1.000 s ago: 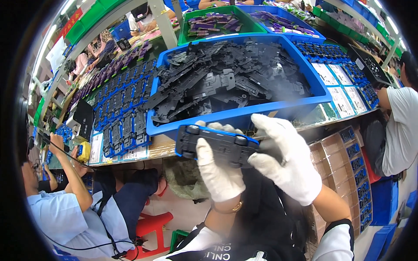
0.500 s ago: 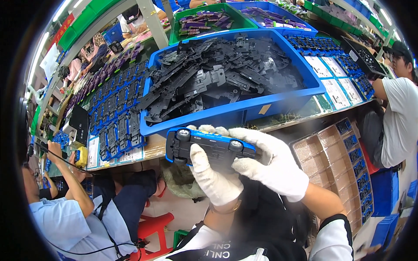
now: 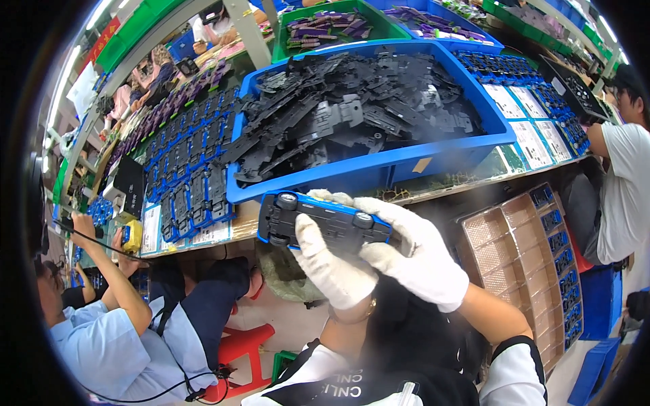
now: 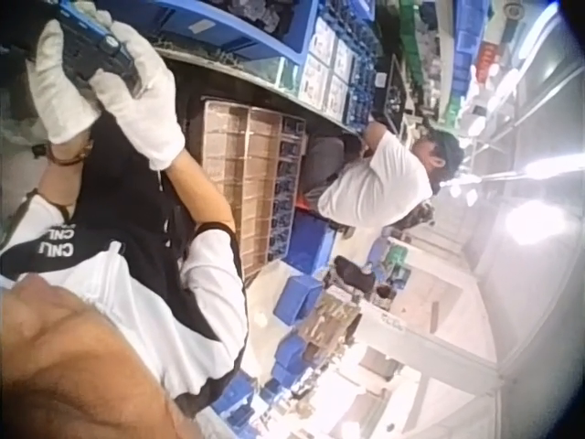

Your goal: The person assembles toy cars by picking black plastic chassis parts from a bin and pressing them onto toy car bodies by hand before placing them on the table.

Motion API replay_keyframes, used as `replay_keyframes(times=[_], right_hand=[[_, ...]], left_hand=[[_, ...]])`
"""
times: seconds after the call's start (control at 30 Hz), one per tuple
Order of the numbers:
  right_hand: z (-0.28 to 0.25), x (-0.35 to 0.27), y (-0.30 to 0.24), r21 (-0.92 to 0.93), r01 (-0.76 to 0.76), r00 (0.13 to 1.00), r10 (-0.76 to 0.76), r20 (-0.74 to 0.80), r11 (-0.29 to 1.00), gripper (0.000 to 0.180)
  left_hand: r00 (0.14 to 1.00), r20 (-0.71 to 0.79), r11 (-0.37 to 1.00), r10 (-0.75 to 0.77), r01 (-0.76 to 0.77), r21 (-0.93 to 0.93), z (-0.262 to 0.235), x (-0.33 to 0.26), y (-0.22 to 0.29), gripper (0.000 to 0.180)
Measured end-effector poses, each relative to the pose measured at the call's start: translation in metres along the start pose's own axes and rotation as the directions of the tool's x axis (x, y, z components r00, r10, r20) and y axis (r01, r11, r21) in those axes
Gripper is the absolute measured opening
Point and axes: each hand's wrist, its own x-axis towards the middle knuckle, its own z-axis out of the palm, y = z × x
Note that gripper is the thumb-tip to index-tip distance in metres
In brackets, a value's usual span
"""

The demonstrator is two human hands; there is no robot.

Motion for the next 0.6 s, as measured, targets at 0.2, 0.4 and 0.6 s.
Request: replay_keyframes(times=[0.2,0.4,0.6], right_hand=[[0.003,-0.006,-0.006,-0.245,0.104,0.947,-0.171,-0.271,0.964,0.052],[0.039,-0.009,0.011,-0.363,0.135,0.991,-0.123,0.057,0.922,0.055],[-0.009,-0.015,-0.014,-0.736,0.332,0.920,-0.373,0.116,0.591,0.037]], left_hand=[[0.990,-0.001,0.960,-0.138,0.134,0.245,0.006,-0.009,0.002,0.039],[0.985,-0.063,0.931,-0.164,0.175,0.319,-0.051,-0.001,0.059,0.054],[0.864,-0.097,0.591,0.494,-0.251,0.767,-0.132,0.087,0.213,0.051]])
